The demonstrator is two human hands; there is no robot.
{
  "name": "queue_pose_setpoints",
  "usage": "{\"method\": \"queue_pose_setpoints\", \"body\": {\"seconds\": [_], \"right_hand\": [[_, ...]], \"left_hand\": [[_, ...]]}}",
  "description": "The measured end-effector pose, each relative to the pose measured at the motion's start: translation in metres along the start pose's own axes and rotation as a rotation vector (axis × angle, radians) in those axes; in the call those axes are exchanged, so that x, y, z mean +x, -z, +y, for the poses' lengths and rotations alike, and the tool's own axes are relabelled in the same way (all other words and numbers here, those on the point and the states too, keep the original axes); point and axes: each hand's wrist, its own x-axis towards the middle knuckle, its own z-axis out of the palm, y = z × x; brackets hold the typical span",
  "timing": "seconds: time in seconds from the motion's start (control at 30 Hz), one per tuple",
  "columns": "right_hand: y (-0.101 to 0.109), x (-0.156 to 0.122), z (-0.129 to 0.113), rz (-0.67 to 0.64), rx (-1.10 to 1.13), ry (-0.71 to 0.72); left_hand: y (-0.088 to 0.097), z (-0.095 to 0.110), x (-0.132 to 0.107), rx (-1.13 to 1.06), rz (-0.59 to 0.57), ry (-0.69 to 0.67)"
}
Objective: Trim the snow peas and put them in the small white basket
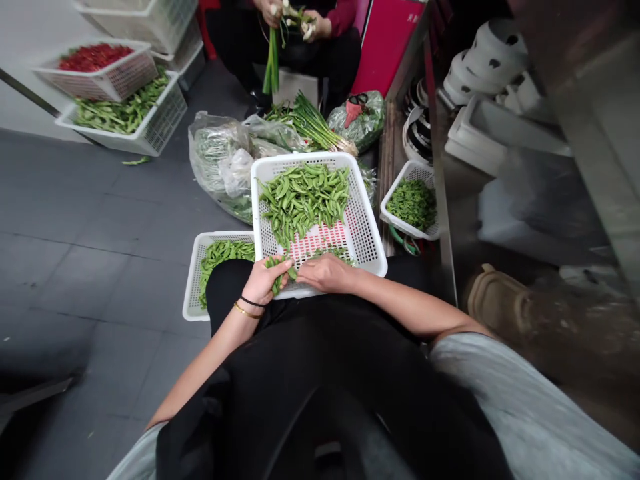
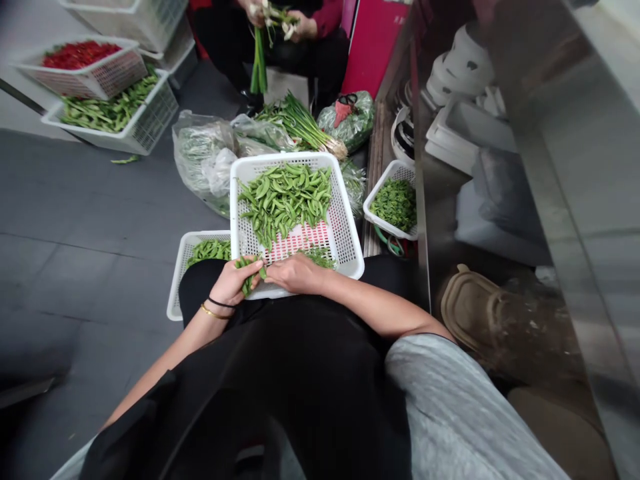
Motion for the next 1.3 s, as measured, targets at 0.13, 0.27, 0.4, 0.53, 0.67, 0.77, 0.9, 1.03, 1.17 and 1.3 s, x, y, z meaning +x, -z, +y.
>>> {"method": "queue_pose_setpoints", "body": {"seconds": [0.13, 0.27, 0.4, 0.53, 0.67, 0.77, 0.9, 1.03, 1.17, 1.3], "right_hand": [[0.005, -0.006, -0.003, -0.01, 0.379, 0.132], [0.025, -0.02, 0.013, 0.08, 0.676, -0.116], [0.05, -0.039, 0.034, 0.326, 0.608, -0.371], [0.051, -0.037, 0.022, 0.336, 0.168, -0.244], [0.034, -0.019, 0.0, 0.097, -0.111, 0.005], [0.025, -0.009, -0.001, -0.002, -0.139, 0.046], [0.016, -0.004, 0.004, 0.039, 0.15, -0.051], [0.007, -0.007, 0.01, 0.112, 0.815, -0.218], [0.008, -0.016, 0.042, -0.01, 0.916, -0.352], [0.008, -0.002, 0.088, -0.294, 0.323, -0.539]], "left_hand": [[-0.001, 0.001, -0.013, 0.015, -0.134, 0.033], [0.001, 0.005, -0.022, 0.047, -0.218, 0.022], [0.003, 0.008, -0.024, 0.053, -0.253, 0.059], [0.001, 0.008, -0.021, 0.05, -0.311, 0.078], [-0.003, 0.008, -0.018, 0.109, -0.361, 0.101], [-0.006, 0.011, -0.02, 0.36, -0.282, -0.041], [-0.011, 0.02, -0.028, 0.673, -0.17, -0.396], [-0.01, 0.022, -0.03, 0.646, -0.107, -0.479], [0.007, 0.023, -0.014, 0.167, 0.169, -0.453], [0.03, 0.029, 0.005, -0.205, 0.079, -0.278]]}}
